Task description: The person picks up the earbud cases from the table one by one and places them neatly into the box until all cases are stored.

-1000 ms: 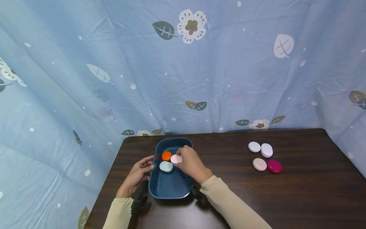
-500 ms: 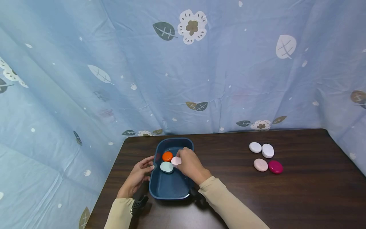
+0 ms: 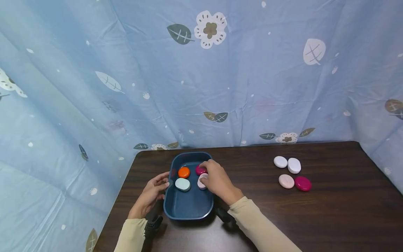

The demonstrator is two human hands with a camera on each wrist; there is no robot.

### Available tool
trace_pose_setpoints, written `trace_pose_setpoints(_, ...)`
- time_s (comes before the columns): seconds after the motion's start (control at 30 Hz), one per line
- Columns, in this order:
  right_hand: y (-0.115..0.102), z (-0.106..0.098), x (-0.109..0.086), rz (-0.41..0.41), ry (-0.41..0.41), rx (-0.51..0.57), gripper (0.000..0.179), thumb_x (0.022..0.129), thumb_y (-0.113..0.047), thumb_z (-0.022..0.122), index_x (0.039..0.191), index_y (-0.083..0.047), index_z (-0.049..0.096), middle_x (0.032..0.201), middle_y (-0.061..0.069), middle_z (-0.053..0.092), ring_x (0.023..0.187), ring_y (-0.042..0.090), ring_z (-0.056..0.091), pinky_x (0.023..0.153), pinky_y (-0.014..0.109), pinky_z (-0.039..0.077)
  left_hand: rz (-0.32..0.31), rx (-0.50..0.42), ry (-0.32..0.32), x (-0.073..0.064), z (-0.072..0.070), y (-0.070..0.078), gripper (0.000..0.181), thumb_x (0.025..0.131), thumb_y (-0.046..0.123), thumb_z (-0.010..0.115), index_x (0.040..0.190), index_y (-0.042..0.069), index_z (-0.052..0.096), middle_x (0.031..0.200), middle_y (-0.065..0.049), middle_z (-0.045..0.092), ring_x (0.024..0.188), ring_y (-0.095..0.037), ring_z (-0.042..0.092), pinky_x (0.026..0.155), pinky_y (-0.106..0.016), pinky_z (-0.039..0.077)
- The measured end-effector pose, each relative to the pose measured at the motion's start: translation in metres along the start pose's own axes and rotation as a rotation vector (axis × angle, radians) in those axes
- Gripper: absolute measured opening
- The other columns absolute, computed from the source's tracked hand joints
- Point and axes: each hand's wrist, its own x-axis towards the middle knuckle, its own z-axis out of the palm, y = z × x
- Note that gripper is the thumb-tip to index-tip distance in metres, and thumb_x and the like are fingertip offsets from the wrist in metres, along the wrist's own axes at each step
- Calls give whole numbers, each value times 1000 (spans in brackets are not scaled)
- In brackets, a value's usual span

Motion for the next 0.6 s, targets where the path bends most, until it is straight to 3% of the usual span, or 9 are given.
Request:
trace_pose_setpoints(0.4, 46, -45, -30, -32, 147, -7, 36, 88, 3, 80, 123, 5, 71, 119, 21, 68, 106, 41, 70, 90, 54, 59, -7, -18, -1, -1, 1, 3, 48, 104, 0, 59, 151, 0, 52, 111, -9, 53, 77, -16, 52, 55, -26, 50)
trace_pose_setpoints(0.6, 72, -62, -47, 11, 216, -37, 38, 88, 4, 79, 125, 6, 69, 119, 23, 67, 108, 43, 70, 89, 54, 60, -7, -15, -5, -2, -1, 1, 48, 104, -1, 58, 152, -1, 51, 110, -9, 53, 75, -15, 53, 56, -25, 51)
